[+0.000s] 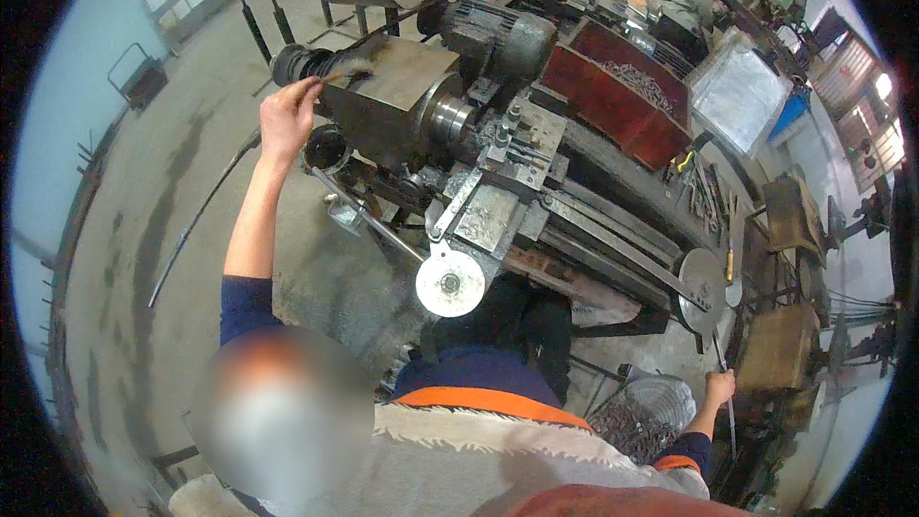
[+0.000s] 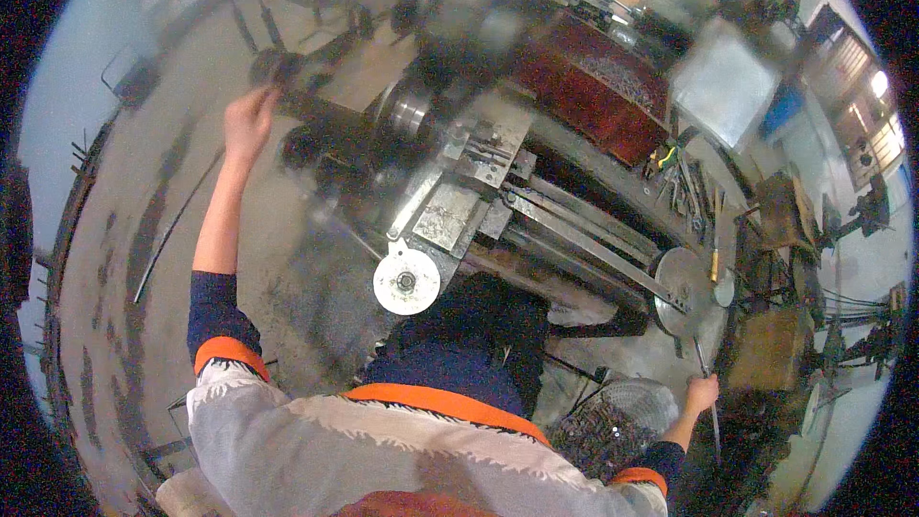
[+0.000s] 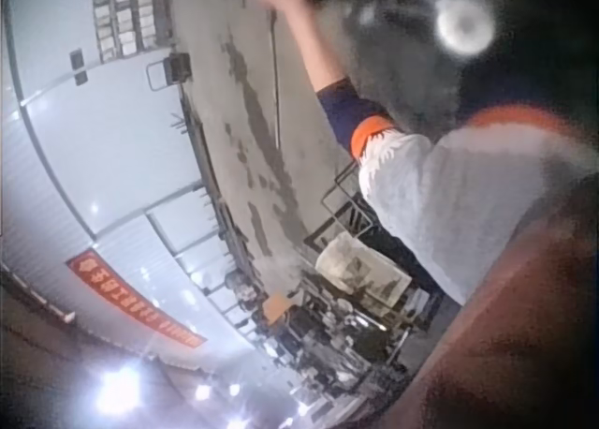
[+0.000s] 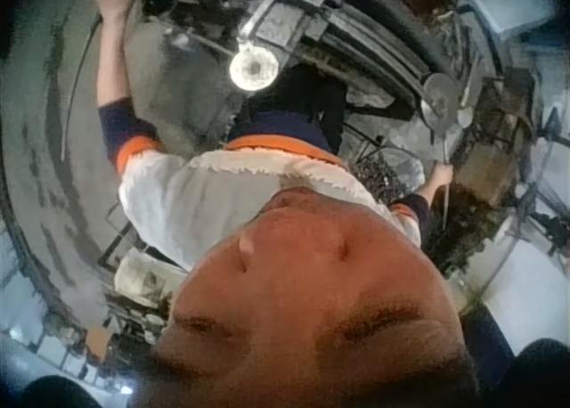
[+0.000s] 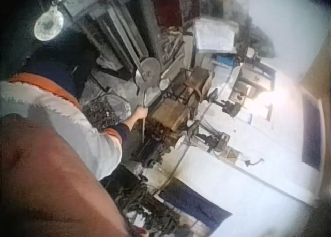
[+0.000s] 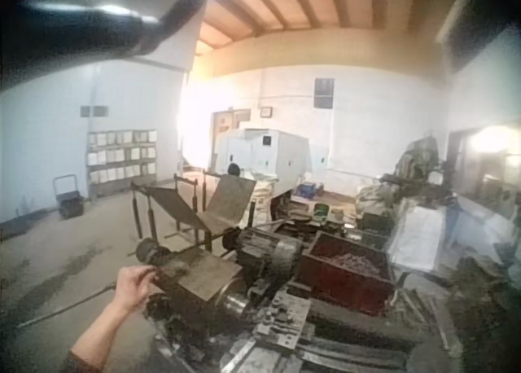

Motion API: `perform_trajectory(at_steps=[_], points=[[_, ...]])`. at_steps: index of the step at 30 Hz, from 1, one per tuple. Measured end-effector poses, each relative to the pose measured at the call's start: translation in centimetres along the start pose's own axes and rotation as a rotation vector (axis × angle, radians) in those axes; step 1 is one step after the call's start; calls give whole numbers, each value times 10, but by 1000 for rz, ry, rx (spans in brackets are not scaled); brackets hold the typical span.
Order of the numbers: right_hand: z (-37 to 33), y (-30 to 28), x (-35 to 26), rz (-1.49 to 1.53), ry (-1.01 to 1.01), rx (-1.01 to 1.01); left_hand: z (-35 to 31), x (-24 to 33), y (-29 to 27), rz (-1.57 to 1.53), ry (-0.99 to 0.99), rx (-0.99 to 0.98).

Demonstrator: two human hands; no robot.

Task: The person operates a metal lathe, repeatedly loading small cylindrical metal parts into the chuck, adjusting controls, and removing finished pieces. The person places the finished parts into a perforated metal basket. The process is repeated multiple times throughout the clip.

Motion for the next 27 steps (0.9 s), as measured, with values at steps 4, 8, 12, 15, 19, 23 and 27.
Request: perform_trajectory(at_steps=[4, 8, 12, 15, 19, 23, 27], points=[[1, 5, 7, -21, 11, 27, 2, 6, 26, 112, 48, -151], [-5, -2, -4, 2, -14, 10, -2, -1, 16, 19, 31, -83], [0, 1, 5, -33, 3, 54, 4, -17, 11, -102, -68, -44], [-1, 4, 7, -43, -3, 130, 24, 16, 10, -60, -23, 8], [1, 2, 2, -41, -18, 85, 43, 21, 42, 114, 156, -54], [2, 5, 5, -26, -69, 97, 42, 22, 70, 182, 129, -225], [-6, -8, -5, -16, -70, 110, 34, 18, 36, 150, 95, -191]])
Point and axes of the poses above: each hand's wrist, its own z-axis towards the middle knuckle, its own y-axis out of the palm, x = y × z, the point moved 10 cm from there along z, towards the middle knuckle, and after that the axes turned 8 degrees about -z, right-handed, at the moved point
